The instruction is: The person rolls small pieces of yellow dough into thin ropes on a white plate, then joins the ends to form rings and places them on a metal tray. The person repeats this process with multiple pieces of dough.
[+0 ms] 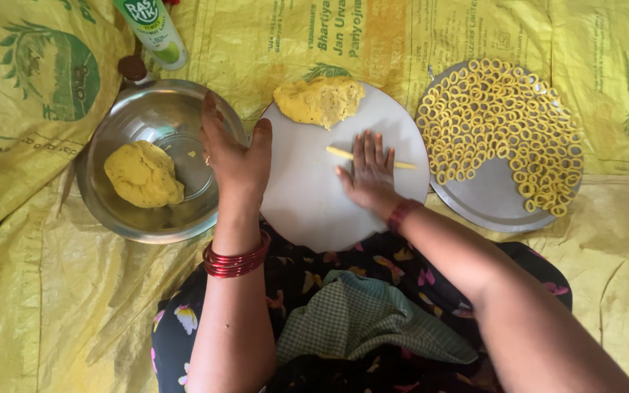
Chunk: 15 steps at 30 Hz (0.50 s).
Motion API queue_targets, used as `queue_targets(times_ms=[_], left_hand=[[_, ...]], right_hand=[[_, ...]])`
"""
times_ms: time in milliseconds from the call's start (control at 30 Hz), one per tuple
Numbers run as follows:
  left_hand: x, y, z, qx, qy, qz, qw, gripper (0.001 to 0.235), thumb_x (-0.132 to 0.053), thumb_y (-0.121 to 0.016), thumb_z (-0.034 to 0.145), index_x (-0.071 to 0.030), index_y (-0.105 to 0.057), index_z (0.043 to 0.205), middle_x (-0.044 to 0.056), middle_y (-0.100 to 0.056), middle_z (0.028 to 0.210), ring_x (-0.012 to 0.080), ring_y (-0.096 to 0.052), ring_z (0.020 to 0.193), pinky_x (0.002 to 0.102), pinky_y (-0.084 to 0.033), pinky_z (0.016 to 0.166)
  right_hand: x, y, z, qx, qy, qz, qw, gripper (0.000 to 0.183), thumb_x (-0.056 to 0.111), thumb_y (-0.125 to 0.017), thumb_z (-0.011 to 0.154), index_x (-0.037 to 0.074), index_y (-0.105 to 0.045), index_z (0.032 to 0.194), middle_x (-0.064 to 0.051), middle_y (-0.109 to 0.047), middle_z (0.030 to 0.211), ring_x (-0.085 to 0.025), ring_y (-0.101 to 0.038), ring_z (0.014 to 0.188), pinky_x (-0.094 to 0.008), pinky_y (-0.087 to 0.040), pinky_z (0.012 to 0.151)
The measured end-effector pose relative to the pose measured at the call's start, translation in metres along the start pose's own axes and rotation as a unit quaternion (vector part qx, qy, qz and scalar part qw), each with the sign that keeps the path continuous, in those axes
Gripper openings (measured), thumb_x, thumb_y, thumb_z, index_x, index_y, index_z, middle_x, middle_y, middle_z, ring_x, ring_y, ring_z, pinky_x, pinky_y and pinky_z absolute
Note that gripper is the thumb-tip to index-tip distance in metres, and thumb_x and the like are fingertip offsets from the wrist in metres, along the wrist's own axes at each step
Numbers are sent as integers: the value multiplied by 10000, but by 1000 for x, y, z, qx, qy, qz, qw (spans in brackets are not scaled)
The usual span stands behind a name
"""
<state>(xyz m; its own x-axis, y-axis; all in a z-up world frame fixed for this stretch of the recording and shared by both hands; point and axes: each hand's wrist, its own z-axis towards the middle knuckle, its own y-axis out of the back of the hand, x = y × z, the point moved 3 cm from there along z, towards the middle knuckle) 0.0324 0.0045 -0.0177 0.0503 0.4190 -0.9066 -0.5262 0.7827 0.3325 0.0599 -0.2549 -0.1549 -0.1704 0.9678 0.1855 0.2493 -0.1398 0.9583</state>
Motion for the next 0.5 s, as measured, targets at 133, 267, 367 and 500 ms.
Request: queue_targets(times_ms=[133,267,367,500], left_hand=[[-2,-1,-1,5,7,-15,1000,879,-196,-779,884,0,-280,1581,293,-376,1558,425,-404,1455,513,-313,1195],[-2,0,-2,7,12,-1,1000,873,-210,-783,891,-12,-284,1579,284,-379,1560,420,-406,1451,515,-307,1196],[-2,4,-2,4,5,3,1000,872,-207,-782,897,-21,-282,1587,282,-374,1570,420,-402,1456,526,-289,1196],[-1,4,-2,2,19,0,1000,880,-223,-778,886,-37,-280,1588,269,-391,1561,405,-424,1443,528,-289,1186]], right_hand=[[11,1,-56,111,66,-20,991,876,589,-218,1041,-37,49,1593,-263,108,1669,-422,139,1534,-582,51,1192],[18,8,-96,159,53,17,986,893,615,-247,1010,-11,1,1596,-236,51,1686,-386,90,1559,-532,6,1237],[25,7,-103,140,61,34,988,895,614,-247,1019,-35,-18,1590,-256,32,1682,-388,74,1565,-530,-11,1243],[35,-8,-88,86,88,14,992,892,600,-240,1042,-64,-22,1596,-297,25,1676,-422,67,1551,-555,-19,1229]])
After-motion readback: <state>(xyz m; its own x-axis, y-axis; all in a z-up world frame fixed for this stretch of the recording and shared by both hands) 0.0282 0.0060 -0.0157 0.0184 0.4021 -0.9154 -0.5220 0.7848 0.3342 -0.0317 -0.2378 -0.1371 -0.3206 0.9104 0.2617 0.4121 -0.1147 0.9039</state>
